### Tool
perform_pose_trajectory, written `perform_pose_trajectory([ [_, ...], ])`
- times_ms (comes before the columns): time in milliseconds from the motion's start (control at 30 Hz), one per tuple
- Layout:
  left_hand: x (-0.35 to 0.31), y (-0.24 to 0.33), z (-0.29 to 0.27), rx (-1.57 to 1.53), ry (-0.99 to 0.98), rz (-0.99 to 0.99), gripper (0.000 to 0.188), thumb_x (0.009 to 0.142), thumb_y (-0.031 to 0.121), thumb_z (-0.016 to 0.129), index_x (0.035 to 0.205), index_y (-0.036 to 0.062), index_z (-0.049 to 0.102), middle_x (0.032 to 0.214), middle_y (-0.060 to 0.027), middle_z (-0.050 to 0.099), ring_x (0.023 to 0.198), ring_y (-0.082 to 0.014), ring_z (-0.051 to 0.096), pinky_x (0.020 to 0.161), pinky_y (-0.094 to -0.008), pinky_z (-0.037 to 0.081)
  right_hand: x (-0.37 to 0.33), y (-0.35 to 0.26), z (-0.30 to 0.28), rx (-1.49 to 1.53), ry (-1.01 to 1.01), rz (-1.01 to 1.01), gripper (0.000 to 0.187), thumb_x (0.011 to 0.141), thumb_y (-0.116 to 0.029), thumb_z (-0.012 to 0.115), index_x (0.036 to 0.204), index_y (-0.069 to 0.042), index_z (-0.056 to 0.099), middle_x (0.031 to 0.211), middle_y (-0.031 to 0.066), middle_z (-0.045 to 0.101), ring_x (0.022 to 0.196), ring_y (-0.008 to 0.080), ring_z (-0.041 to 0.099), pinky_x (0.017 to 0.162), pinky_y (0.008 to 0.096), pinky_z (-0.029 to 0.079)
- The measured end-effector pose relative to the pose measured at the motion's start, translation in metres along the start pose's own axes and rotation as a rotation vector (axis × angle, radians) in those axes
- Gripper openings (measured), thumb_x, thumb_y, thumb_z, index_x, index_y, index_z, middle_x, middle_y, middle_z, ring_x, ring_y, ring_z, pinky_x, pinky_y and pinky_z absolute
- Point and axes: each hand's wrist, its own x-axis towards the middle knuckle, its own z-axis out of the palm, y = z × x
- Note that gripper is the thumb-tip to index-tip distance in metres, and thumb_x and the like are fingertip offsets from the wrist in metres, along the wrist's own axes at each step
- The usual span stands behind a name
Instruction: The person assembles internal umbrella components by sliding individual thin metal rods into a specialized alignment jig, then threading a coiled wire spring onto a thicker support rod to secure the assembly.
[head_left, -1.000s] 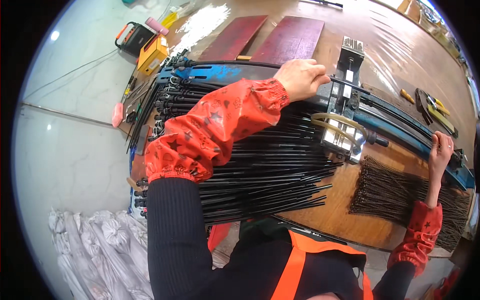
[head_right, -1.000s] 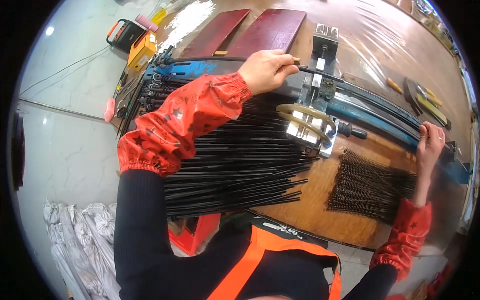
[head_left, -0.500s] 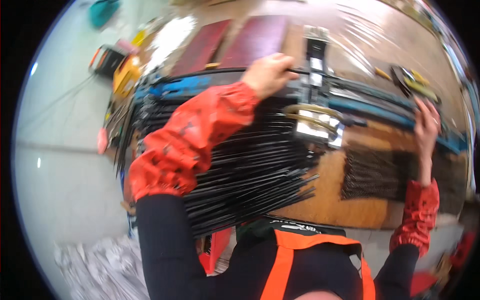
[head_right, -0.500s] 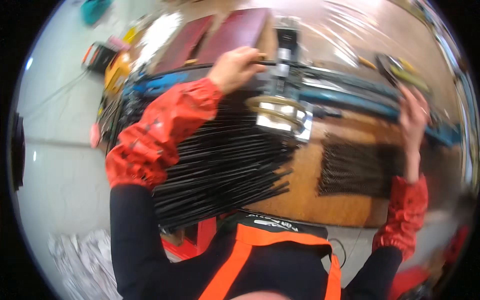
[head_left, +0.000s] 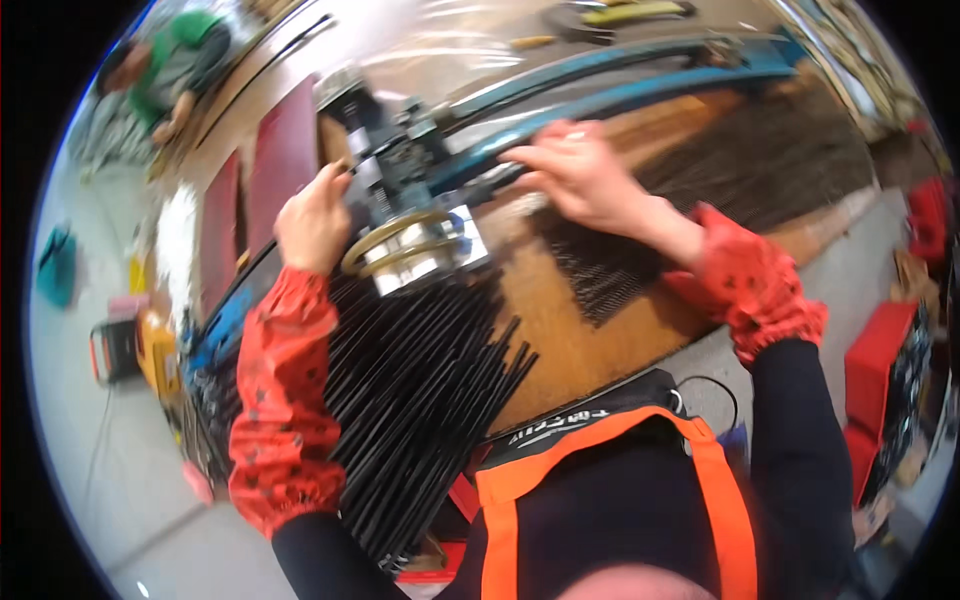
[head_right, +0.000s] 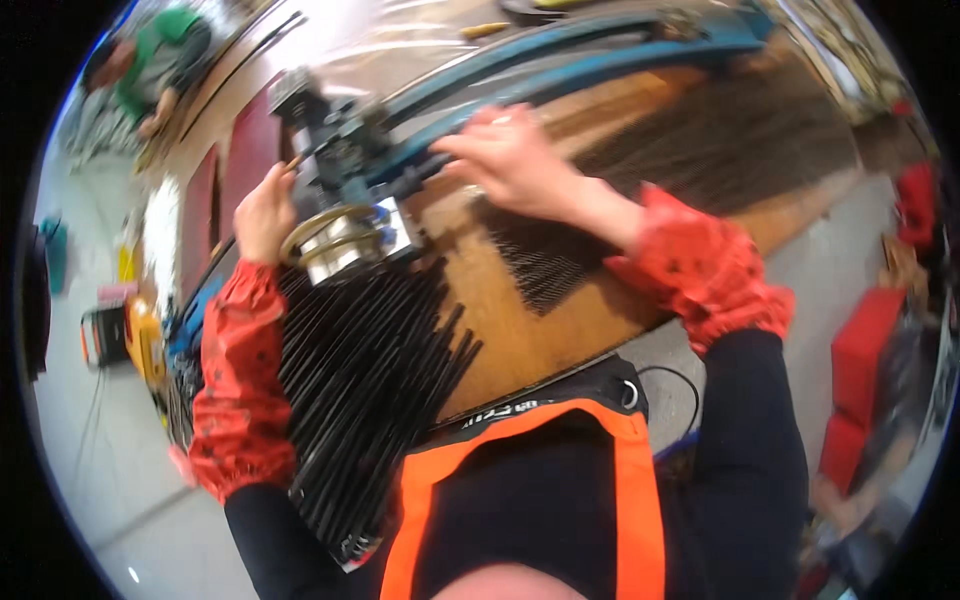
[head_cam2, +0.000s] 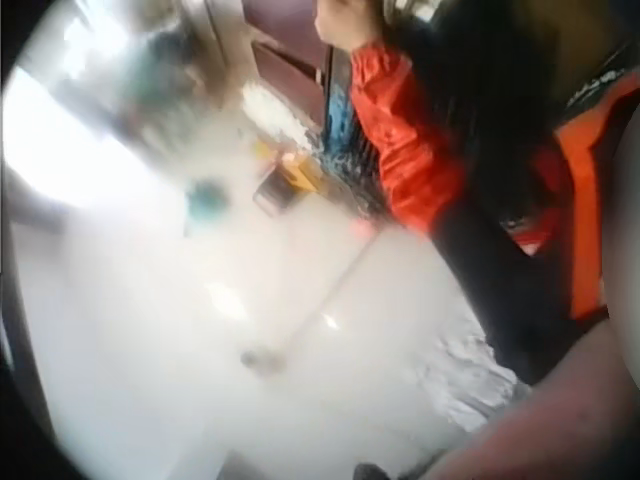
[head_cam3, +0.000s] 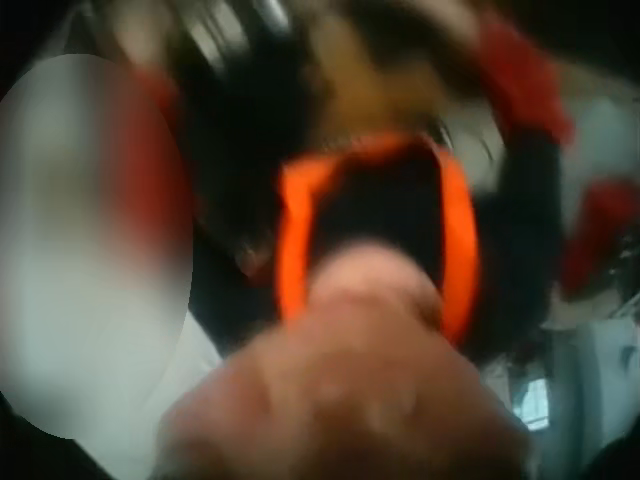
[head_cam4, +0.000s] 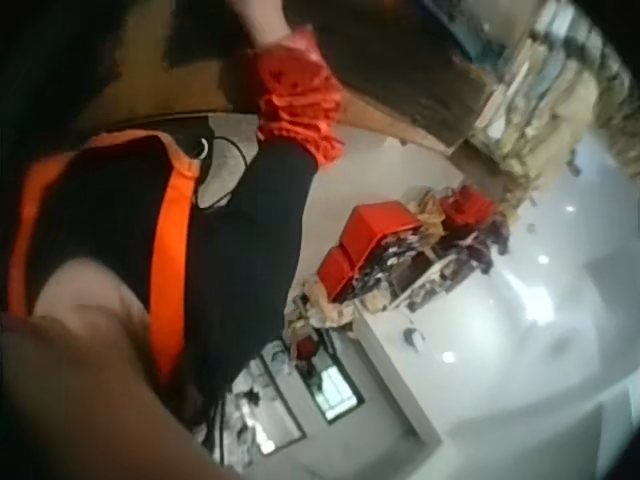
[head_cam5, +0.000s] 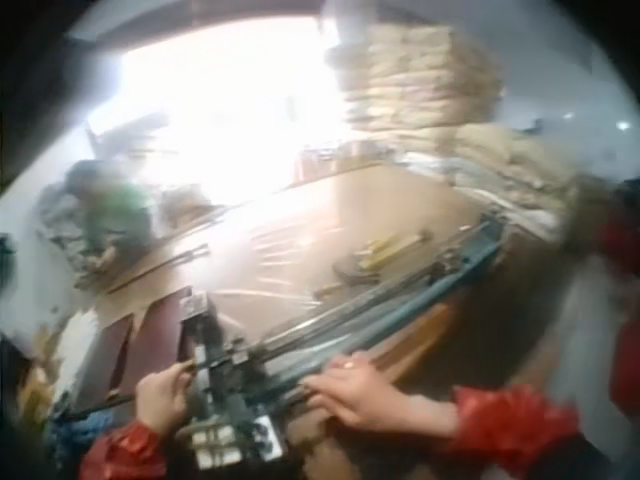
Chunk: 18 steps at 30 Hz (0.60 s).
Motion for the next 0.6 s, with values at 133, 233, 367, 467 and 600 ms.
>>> perform_pose_trajectory([
  [133, -0.002, -0.003, 0.000, 0.050, 0.078, 0.101, 0.020, 0.101, 0.032, 0.053, 0.102, 0.0145, 0.065, 0.076, -0.0175, 0.067, 0.070, -0.0409, 0.065, 0.060, -0.0502, 0.049, -0.003, 0.003, 0.021, 0.229, -0.002, -0.002, 0.016, 0.090, -0.015, 0.069, 0.104, -0.007, 0.066, 0.087, 0.0135, 0.062, 0.085, 0.0341, 0.061, 0.076, 0.0431, 0.049],
  [233, -0.001, 0.003, 0.003, 0.147, 0.080, 0.070, 0.021, 0.102, 0.030, 0.053, 0.094, 0.0117, 0.059, 0.073, -0.0143, 0.063, 0.067, -0.0391, 0.062, 0.058, -0.0484, 0.047, 0.009, 0.005, 0.018, 0.271, -0.085, 0.073, 0.016, 0.090, -0.015, 0.068, 0.104, -0.007, 0.065, 0.087, 0.0158, 0.065, 0.085, 0.0372, 0.064, 0.074, 0.0451, 0.050],
  [367, 0.004, -0.004, 0.014, 0.033, 0.236, 0.331, 0.013, 0.098, 0.026, 0.060, 0.096, 0.0131, 0.060, 0.078, -0.0094, 0.063, 0.068, -0.0325, 0.063, 0.058, -0.0443, 0.049, 0.014, 0.011, -0.008, -0.001, -0.538, 0.206, 0.036, 0.085, -0.034, 0.074, 0.104, -0.005, 0.065, 0.090, 0.0186, 0.069, 0.089, 0.0405, 0.067, 0.075, 0.0481, 0.052],
  [467, 0.008, -0.041, 0.016, 0.056, 0.349, 0.437, 0.008, 0.095, 0.020, 0.062, 0.099, 0.0128, 0.060, 0.081, -0.0062, 0.064, 0.070, -0.0288, 0.064, 0.062, -0.0411, 0.051, -0.017, 0.014, -0.020, 0.007, -0.576, 0.079, 0.041, 0.077, -0.039, 0.081, 0.096, -0.006, 0.065, 0.081, 0.0155, 0.066, 0.086, 0.0376, 0.063, 0.077, 0.0466, 0.050],
  [600, 0.008, -0.107, 0.005, 0.020, 0.345, 0.484, 0.012, 0.092, 0.019, 0.065, 0.102, 0.0136, 0.062, 0.089, -0.0066, 0.064, 0.081, -0.0271, 0.065, 0.066, -0.0386, 0.051, -0.037, 0.026, -0.014, 0.216, -0.647, 0.168, 0.033, 0.080, -0.029, 0.081, 0.089, -0.003, 0.062, 0.072, 0.0101, 0.053, 0.067, 0.0275, 0.051, 0.071, 0.0405, 0.046],
])
